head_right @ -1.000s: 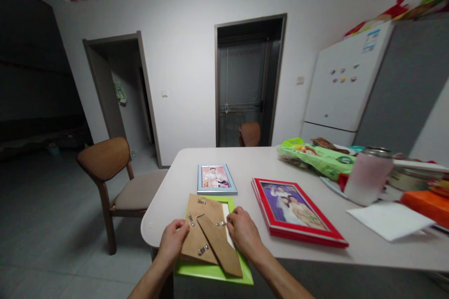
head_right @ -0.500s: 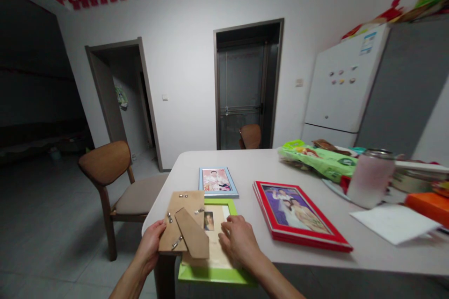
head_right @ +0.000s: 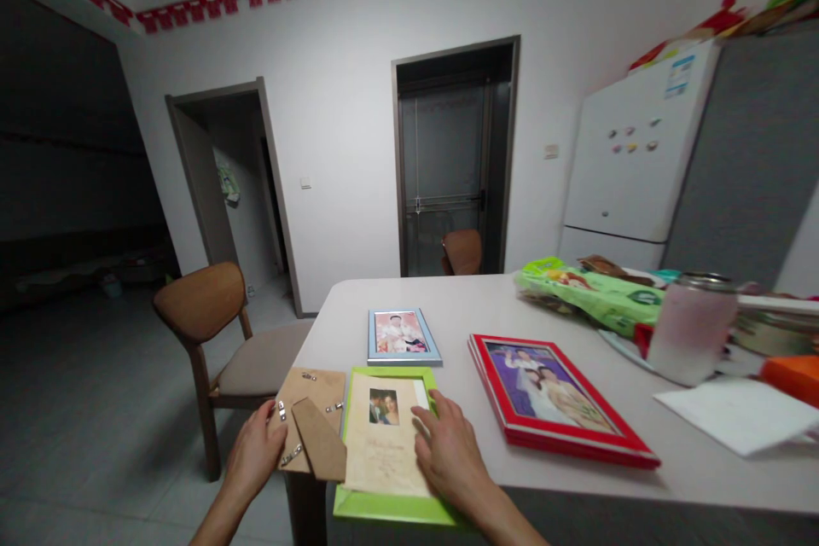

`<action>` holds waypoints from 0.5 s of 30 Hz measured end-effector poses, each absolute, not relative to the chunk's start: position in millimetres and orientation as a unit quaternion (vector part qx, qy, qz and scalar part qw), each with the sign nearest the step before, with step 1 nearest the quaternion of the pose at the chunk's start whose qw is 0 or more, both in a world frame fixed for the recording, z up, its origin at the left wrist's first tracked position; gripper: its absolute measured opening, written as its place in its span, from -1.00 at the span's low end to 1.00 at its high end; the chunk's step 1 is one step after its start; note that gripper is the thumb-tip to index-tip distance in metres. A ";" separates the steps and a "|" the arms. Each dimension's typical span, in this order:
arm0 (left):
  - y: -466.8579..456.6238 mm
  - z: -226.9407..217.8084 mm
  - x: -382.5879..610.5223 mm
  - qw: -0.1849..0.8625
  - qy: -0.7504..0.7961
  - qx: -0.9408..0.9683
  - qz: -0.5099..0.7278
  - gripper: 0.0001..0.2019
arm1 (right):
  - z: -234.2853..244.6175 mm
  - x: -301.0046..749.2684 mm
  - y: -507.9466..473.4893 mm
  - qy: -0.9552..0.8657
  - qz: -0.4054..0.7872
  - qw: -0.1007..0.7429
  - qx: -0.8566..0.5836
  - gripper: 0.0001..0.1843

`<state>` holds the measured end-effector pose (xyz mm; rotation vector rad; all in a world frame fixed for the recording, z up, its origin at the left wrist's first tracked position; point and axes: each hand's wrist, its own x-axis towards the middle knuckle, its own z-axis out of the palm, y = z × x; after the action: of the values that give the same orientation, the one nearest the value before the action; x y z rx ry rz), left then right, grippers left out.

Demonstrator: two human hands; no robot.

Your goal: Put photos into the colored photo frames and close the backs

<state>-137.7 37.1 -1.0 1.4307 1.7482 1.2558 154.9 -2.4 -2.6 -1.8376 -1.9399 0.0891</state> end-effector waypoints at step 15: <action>-26.8 20.9 -12.4 0.230 0.463 0.840 0.162 -0.44 | 1.6 179.6 1.6 -0.625 0.115 0.275 -0.721 -0.37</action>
<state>-12.4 -26.8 20.9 2.3116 1.2737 0.4465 179.6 1.6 1.6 -1.9376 -1.6804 0.3096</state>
